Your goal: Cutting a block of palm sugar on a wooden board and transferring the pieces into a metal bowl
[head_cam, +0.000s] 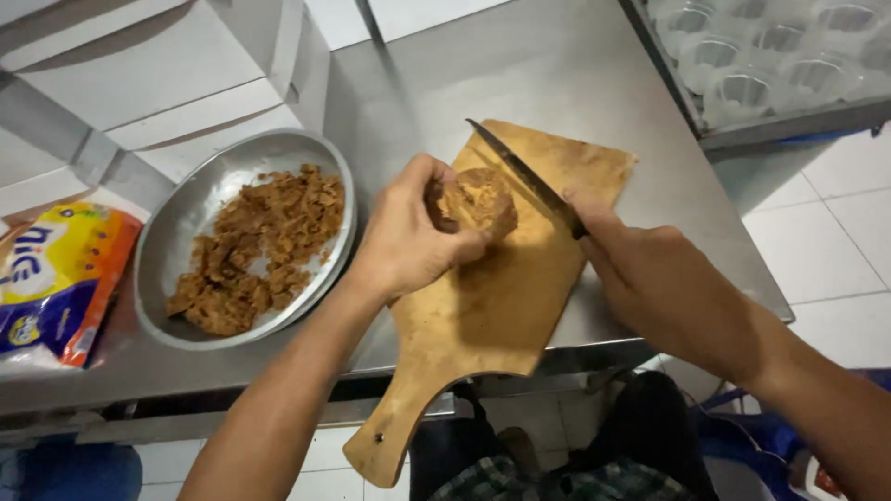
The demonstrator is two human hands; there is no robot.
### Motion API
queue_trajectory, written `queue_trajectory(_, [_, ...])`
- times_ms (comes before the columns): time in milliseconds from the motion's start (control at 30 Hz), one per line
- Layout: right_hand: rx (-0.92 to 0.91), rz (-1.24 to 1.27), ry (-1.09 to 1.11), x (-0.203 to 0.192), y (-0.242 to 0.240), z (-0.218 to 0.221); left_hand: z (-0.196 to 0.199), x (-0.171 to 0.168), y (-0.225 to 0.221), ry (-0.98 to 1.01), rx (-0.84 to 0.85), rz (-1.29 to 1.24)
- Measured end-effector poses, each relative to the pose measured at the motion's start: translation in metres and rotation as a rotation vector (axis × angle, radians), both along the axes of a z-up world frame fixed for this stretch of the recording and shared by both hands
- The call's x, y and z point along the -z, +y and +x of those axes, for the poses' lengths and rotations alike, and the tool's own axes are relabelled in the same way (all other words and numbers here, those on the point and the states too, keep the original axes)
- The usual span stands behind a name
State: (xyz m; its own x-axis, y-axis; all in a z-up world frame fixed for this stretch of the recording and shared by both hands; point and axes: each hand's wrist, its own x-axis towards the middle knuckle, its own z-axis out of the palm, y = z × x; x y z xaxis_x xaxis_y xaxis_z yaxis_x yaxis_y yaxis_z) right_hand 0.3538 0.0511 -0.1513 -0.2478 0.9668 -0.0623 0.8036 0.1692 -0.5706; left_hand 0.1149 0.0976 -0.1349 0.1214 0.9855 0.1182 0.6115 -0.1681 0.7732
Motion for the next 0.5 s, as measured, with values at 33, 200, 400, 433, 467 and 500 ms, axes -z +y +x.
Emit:
queue_trajectory(33, [0.008,-0.005,0.001,-0.002,-0.002,0.002,0.0,-0.001,0.0,0.001,0.008,-0.005])
queue_trajectory(200, [-0.062,0.055,0.044,-0.008,-0.007,0.005,-0.01,-0.003,-0.002,0.326,0.112,0.004])
queue_trajectory(400, [0.031,-0.119,0.023,-0.024,-0.01,-0.01,-0.005,-0.023,-0.021,0.058,0.079,0.074])
queue_trajectory(433, [0.031,-0.122,0.022,-0.03,-0.009,-0.015,-0.005,-0.031,-0.017,0.057,0.079,0.072])
queue_trajectory(467, [-0.016,-0.153,-0.072,-0.036,-0.009,-0.019,-0.005,-0.038,-0.014,0.024,0.037,0.19])
queue_trajectory(500, [-0.063,-0.184,-0.165,-0.041,-0.008,-0.024,-0.005,-0.045,-0.011,-0.01,-0.004,0.309])
